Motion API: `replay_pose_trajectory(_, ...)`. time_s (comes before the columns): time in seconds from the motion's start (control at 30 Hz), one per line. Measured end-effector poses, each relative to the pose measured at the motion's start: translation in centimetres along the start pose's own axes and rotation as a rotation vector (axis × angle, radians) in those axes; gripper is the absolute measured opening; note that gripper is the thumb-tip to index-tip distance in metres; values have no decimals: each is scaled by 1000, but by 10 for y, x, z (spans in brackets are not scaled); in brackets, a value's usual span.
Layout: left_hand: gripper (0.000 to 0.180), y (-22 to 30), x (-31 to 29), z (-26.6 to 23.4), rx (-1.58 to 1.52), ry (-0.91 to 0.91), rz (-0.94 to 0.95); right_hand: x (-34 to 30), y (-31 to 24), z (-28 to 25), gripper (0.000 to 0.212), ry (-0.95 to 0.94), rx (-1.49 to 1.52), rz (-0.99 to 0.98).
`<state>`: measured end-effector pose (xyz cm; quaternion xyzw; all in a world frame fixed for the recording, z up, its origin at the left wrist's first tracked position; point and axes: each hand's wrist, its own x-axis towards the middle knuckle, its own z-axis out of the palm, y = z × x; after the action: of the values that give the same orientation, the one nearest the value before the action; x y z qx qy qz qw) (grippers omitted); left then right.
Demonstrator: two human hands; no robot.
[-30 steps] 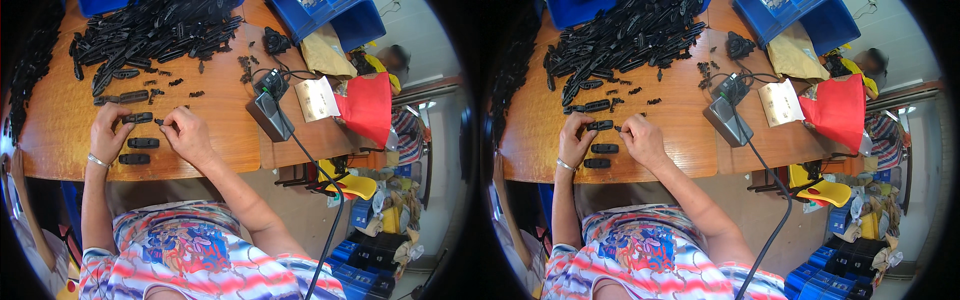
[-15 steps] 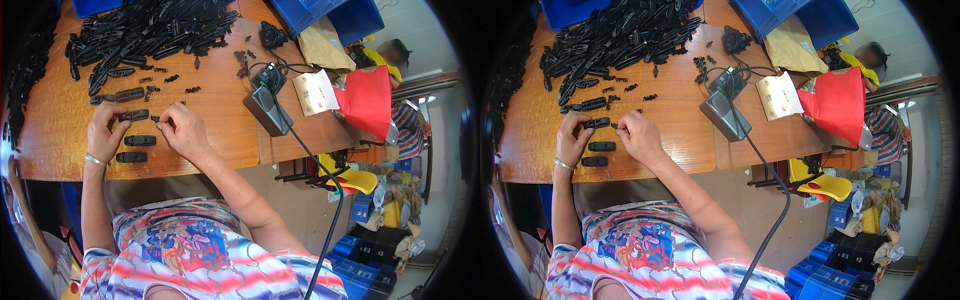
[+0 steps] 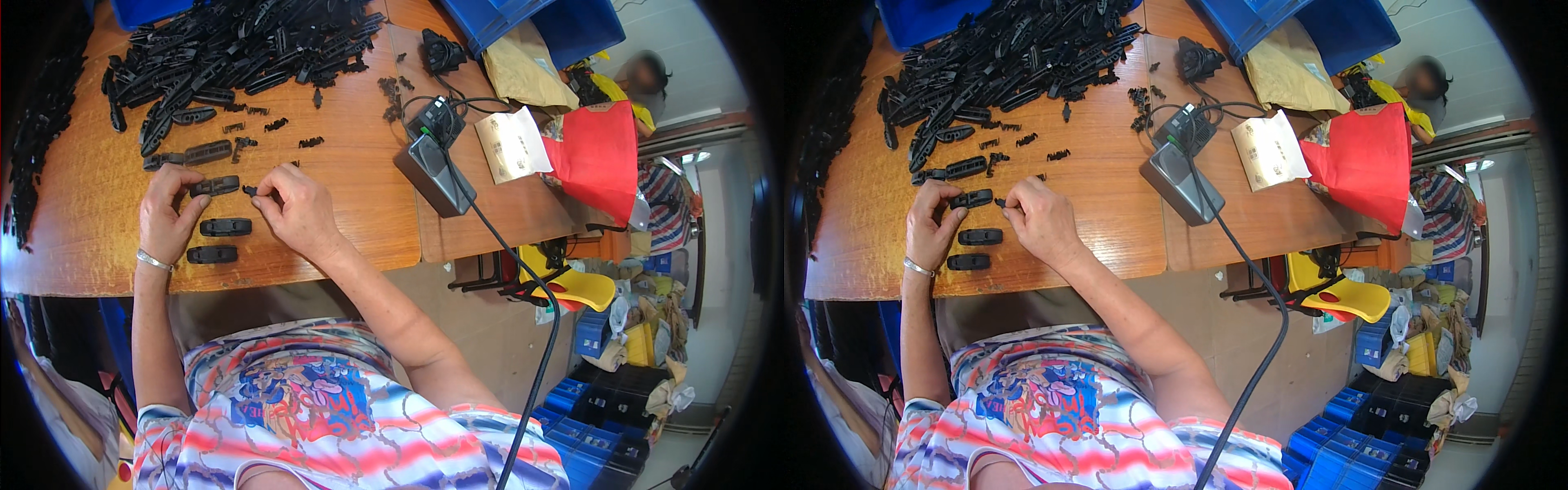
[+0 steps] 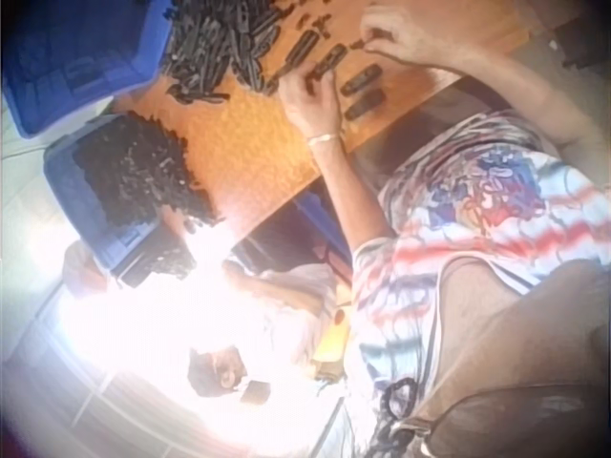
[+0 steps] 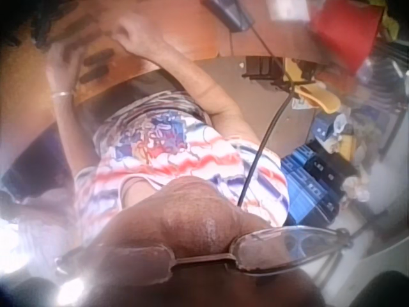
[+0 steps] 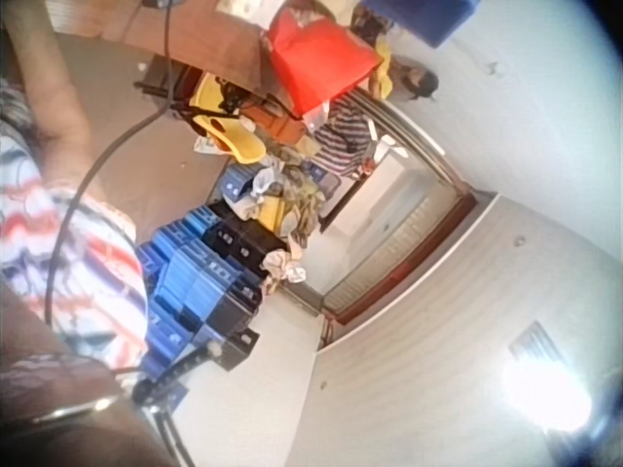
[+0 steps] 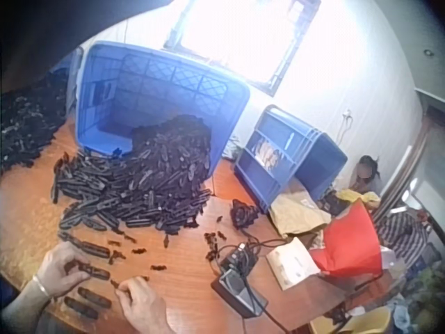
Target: Sorting and assembling small black plastic parts.
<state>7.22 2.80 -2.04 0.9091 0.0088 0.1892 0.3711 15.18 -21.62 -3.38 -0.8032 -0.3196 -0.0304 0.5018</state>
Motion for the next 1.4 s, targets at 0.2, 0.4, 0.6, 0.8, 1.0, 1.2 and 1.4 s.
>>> replay_pose_trajectory(0.2, 27, -4, -7, -10, 46, 8, 32, -1, 8, 14, 15, -2, 37, -28)
replay_pose_trajectory(0.4, 28, -4, 6, 1, 90, -59, 71, -1, 11, 2, 10, 22, 194, 213)
replay_pose_trajectory(0.6, 29, -14, -2, -6, 90, 11, 102, 20, -18, 8, 12, -103, 211, 192)
replay_pose_trajectory(0.8, 25, -14, -3, -3, 103, 4, 97, 40, -25, 21, 12, -146, 64, -37)
replay_pose_trajectory(1.0, 24, -12, -3, -6, 95, -7, 89, 54, -19, 16, 14, -218, 0, -196)
replay_pose_trajectory(1.2, 24, -12, -2, -6, 100, -25, 56, 61, -14, 11, 13, -299, 9, -221)
replay_pose_trajectory(1.4, 24, -11, -1, -4, 111, -20, 52, 56, -21, 14, 12, -229, 31, -244)
